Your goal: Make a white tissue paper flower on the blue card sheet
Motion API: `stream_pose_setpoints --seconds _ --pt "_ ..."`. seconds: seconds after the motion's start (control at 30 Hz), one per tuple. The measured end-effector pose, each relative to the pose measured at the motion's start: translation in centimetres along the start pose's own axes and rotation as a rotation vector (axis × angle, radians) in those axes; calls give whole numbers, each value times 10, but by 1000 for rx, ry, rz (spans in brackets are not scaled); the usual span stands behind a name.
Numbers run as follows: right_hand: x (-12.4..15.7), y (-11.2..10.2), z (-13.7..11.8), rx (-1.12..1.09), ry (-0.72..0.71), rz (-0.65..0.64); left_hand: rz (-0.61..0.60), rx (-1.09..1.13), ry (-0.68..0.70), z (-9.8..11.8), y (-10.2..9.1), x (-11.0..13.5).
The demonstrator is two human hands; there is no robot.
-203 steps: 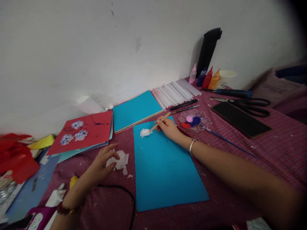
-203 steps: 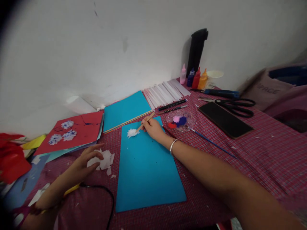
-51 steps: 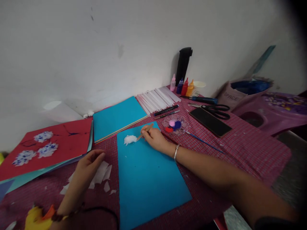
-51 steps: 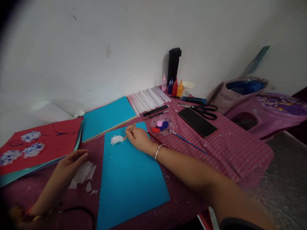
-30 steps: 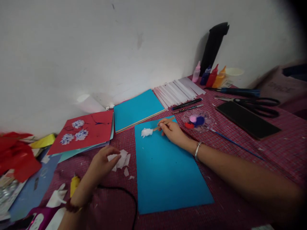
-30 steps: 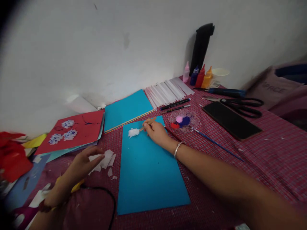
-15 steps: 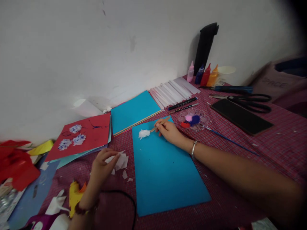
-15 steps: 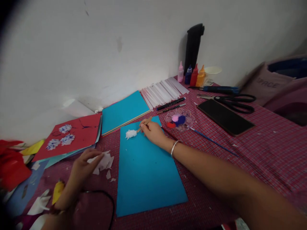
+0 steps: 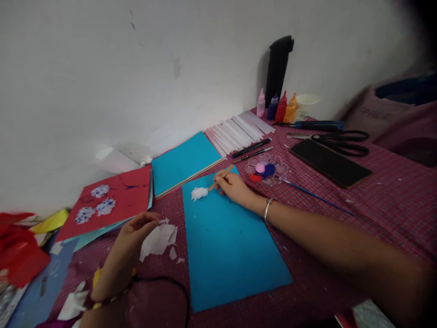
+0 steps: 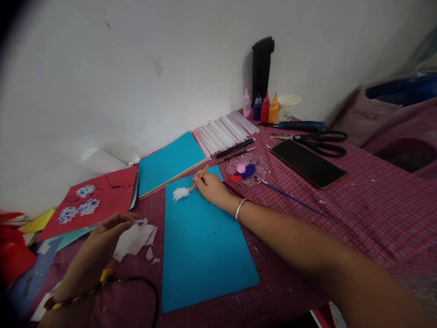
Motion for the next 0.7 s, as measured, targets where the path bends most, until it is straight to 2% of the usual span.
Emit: stream_pose_setpoints --seconds 0.1,0.2,0.33,0.47,0.57,0.63,0.7 --pt "0 1 1 19 -9 -4 26 37 -8 -2 -3 6" --pt "0 1 0 17 -8 -4 -6 12 40 2 6 10" --pt "-1 2 -2 4 10 -11 -104 -81 104 19 35 12" --pt "-3 2 0 18 -2 -21 -295 -53 74 35 72 12" --pt "-3 1 0 38 -27 -24 -435 -78 46 38 99 5" --pt "-3 1 0 42 -26 -23 -435 -137 71 36 112 -5" --pt "-3 1 0 47 -22 -24 -346 -179 137 33 118 -17"
Point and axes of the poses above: each hand's wrist, its own x-axis away from the middle knuckle, its own y-axis out of the palm, z = x × y, the point moved 5 cm from there along -x, towards the middle knuckle, and after that the axes turned 10 degrees about -y, right-handed, at the moved point
